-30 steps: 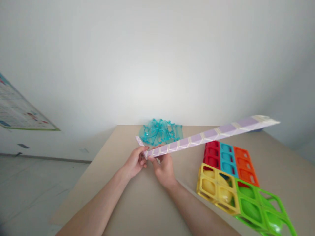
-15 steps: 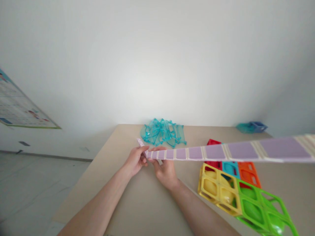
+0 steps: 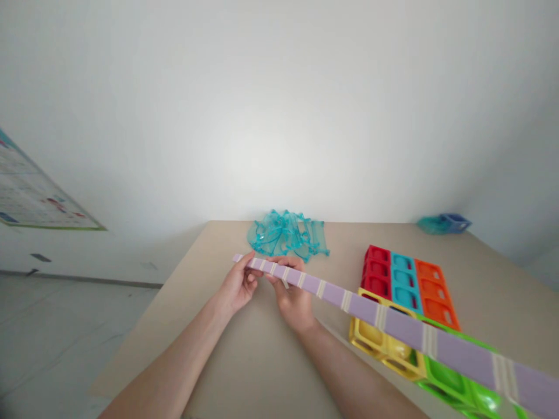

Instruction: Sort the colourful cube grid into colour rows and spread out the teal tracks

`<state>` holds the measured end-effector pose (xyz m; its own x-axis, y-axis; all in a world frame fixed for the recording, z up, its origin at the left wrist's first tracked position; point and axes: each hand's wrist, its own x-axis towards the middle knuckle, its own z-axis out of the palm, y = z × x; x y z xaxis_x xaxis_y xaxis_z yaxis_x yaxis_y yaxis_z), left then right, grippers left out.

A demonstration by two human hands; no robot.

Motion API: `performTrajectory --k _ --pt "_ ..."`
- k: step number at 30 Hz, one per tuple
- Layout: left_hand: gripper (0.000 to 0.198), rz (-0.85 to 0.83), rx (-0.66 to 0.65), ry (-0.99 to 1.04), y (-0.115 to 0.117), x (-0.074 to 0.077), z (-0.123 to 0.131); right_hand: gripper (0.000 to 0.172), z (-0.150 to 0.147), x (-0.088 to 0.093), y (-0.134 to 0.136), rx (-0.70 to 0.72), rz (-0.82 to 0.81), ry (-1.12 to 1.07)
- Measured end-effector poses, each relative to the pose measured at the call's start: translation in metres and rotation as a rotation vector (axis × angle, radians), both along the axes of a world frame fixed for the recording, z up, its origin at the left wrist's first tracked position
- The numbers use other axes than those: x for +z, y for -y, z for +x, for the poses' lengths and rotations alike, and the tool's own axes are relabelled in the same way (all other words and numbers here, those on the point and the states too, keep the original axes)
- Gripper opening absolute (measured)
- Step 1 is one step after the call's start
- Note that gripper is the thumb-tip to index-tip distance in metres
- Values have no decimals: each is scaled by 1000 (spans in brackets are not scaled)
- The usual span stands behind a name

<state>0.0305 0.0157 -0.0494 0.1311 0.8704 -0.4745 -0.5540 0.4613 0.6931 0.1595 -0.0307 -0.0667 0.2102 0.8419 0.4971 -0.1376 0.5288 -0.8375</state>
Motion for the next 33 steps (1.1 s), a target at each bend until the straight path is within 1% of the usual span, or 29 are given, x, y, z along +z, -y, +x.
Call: performTrajectory --k 3,8,10,13,15,17,20,23,25,29,33 --pt "25 4 54 -5 1 0 1 30 0 0 -1 -18 -10 -8" --pt "22 46 187 -27 1 0 5 35 1 6 -4 -42 -117 -150" --pt "23 65 235 -30 -1 -1 3 35 2 6 -6 -49 -148 -173" --pt "24 90 286 -16 -5 0 -4 34 5 2 -9 -30 -187 -207" --pt "22 120 282 8 -7 2 -11 32 7 -3 -12 4 -197 -256" --pt "21 172 229 74 -9 3 -16 27 9 -7 -14 41 -201 -292" --pt "17 205 176 170 -13 2 -21 25 11 -5 -15 61 -222 -294" --pt "15 177 248 195 -22 -2 -26 31 10 0 -12 75 -251 -254" --pt "13 175 315 214 -31 -4 -33 31 8 2 -10 114 -269 -213" --pt "17 202 429 258 -52 -6 -45 34 6 -2 -8 230 -298 -210" --pt "24 222 484 282 -78 -6 -51 34 6 -6 -9 291 -329 -192"
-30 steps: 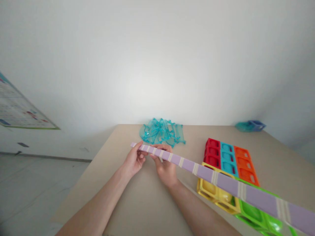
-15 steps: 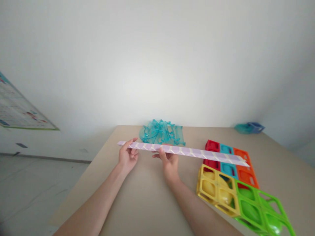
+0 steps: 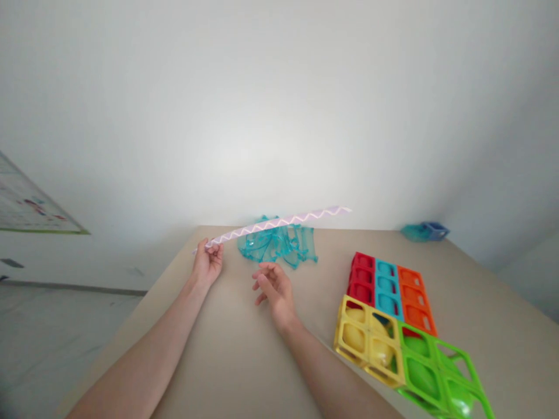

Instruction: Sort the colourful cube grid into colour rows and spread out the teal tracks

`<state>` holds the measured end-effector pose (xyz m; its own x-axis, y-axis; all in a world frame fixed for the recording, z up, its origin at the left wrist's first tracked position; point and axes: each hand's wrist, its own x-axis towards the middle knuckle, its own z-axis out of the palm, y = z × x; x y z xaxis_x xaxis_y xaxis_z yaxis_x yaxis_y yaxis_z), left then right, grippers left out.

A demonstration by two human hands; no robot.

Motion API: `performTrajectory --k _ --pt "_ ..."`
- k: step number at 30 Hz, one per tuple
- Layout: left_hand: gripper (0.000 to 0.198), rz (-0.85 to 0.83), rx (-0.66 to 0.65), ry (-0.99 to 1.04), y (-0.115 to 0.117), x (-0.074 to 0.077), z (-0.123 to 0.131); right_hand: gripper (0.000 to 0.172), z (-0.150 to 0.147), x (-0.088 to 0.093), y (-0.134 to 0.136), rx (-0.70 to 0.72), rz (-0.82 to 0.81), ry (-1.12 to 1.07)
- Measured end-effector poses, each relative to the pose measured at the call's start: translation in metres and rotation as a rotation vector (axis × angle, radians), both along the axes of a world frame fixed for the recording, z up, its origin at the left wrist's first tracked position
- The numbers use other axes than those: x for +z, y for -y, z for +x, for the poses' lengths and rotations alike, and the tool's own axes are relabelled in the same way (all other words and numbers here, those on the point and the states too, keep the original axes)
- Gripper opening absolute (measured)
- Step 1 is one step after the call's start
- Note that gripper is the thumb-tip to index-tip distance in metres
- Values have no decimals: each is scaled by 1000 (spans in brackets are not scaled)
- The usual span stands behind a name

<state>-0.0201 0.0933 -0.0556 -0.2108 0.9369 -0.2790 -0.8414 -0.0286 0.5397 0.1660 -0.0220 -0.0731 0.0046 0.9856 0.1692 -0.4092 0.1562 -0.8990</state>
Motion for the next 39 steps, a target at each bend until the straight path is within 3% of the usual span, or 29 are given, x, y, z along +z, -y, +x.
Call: performTrajectory --k 6,13,20,25,29,33,36,39 --pt "25 -12 -23 -2 -44 0 4 32 0 0 -2 50 -36 34" --pt "23 -13 -166 -21 -88 -5 21 35 -3 4 -1 66 -50 64" --pt "19 26 -286 -68 -96 -3 27 37 -3 3 0 83 -63 95" --pt "22 63 -289 -104 -93 -2 24 38 -4 1 -2 80 -65 107" --pt "19 70 -204 -184 -95 -4 21 38 -4 -1 -3 91 -61 117" --pt "10 46 90 -319 -90 -9 10 28 -2 -5 -2 76 -14 246" --pt "8 6 297 -419 -71 -16 2 17 -1 -5 -1 60 139 546" --pt "8 4 327 -512 -34 -21 0 16 -2 -2 2 54 251 808"
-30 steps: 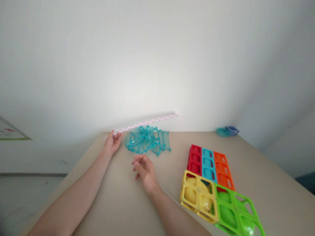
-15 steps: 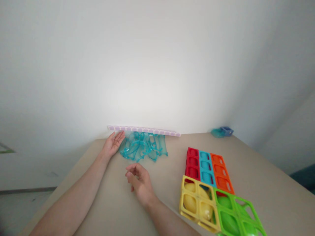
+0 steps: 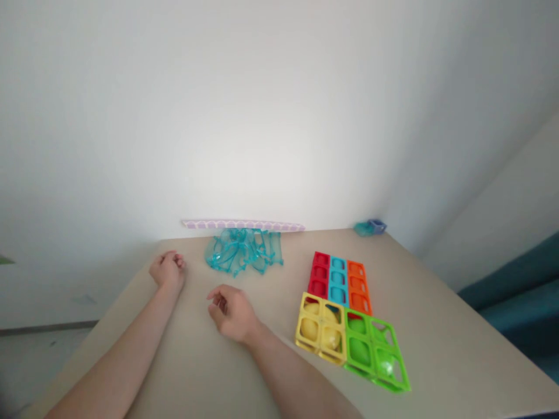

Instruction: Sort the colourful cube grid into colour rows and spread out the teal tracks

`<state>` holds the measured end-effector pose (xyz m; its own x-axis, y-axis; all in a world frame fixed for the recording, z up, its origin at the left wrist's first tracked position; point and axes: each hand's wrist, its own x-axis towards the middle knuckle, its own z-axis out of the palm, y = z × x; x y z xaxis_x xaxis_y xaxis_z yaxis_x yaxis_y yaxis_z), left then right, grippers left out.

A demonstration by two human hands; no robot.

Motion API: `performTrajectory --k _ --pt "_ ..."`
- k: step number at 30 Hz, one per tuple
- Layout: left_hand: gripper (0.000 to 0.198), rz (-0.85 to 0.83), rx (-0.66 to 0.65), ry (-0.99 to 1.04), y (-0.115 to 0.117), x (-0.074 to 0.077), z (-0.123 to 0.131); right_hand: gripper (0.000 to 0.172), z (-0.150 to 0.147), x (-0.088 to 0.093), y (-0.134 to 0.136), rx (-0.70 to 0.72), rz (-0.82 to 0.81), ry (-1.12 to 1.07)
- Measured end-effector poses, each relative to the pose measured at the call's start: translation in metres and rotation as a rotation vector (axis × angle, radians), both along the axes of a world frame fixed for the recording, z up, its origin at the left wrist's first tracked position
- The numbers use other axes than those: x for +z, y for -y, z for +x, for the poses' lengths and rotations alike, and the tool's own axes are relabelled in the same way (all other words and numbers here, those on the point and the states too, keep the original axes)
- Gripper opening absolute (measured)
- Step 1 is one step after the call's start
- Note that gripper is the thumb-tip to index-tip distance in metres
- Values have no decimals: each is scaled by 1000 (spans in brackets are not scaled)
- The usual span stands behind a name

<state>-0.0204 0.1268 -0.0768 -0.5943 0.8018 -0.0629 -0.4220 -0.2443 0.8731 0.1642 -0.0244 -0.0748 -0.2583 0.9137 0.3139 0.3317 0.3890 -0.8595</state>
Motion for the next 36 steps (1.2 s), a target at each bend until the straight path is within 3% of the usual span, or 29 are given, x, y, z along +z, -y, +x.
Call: performTrajectory --k 3,7,9,11,13,14,17,22,24,28,32,34,36 --pt "7 -8 -83 -86 49 -1 2 17 -2 10 14 -38 37 93" --pt "10 -35 -218 -178 119 3 -1 21 12 37 54 -128 95 215" --pt "12 -61 -291 -219 152 2 -6 25 36 53 74 -328 146 412" --pt "15 -113 -395 -325 182 -2 -12 38 70 62 86 -662 142 633" --pt "18 -156 -471 -415 207 -7 -18 60 106 62 91 -910 2 806" --pt "21 -172 -479 -442 217 -10 -21 66 121 59 92 -942 -100 868" --pt "25 -191 -479 -451 236 -14 -24 72 149 45 91 -888 -222 1008" --pt "26 -180 -473 -483 239 -14 -20 64 148 37 103 -717 -127 1067" --pt "28 -194 -474 -520 239 -13 -18 64 145 43 112 -573 -70 1039" --pt "32 -170 -483 -661 241 -2 -6 71 140 66 130 -155 1 941" --pt "35 97 -568 -839 235 20 20 80 131 95 137 240 29 823" --pt "37 193 -630 -886 228 26 32 81 127 105 140 314 31 808" --pt "42 209 -755 -907 222 26 39 84 126 106 144 257 28 851"
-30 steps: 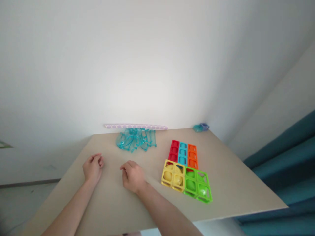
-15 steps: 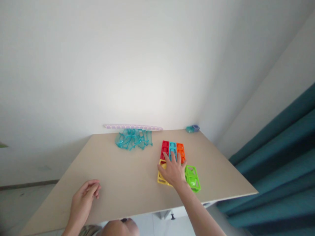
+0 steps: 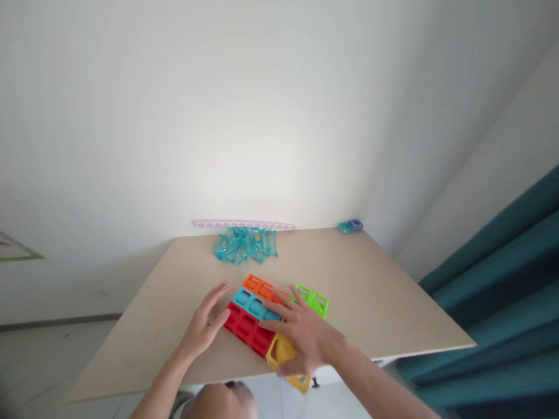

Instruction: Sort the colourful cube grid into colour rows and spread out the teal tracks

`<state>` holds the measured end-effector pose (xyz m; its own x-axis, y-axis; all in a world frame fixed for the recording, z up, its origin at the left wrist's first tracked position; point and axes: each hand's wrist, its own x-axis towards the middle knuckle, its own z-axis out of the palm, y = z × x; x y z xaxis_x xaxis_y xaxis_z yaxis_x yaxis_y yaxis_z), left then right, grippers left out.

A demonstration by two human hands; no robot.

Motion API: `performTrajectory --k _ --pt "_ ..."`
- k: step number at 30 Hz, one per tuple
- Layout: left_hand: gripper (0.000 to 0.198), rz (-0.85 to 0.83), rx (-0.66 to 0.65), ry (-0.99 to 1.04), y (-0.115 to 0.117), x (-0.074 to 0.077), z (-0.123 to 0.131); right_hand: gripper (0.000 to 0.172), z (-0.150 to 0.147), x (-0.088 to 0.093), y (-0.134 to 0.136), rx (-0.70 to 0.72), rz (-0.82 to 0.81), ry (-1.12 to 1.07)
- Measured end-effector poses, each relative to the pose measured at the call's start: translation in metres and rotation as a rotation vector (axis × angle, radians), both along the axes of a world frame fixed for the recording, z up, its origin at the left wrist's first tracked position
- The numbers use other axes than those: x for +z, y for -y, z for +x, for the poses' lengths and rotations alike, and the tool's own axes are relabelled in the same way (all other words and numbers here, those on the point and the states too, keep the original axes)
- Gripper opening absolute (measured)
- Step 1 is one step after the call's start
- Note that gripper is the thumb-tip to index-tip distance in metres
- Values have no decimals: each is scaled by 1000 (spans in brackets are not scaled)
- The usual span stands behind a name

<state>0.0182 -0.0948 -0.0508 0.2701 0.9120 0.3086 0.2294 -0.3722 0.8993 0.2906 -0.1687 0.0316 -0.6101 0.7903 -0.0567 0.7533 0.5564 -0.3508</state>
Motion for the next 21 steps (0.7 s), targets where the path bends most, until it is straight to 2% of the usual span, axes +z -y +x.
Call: performTrajectory --k 3,6,8,11,16,18,21 --pt "45 -101 -139 -61 -2 -9 0 88 1 -14 11 -200 89 93" --pt "48 -135 -174 -63 5 -15 -6 87 3 -34 19 -326 124 144" --pt "52 -130 -170 -51 11 -16 -10 85 3 -41 20 -284 118 126" --pt "54 -118 -167 -76 17 -15 -15 86 1 -38 15 -200 57 60" --pt "52 -174 -200 -62 16 -17 -22 90 -3 -25 2 -211 -3 -71" --pt "55 -203 -209 -31 14 -18 -23 91 -5 -26 -1 -198 11 -106" --pt "57 -196 -198 -45 14 -18 -23 81 -18 -36 -2 -225 72 -89"
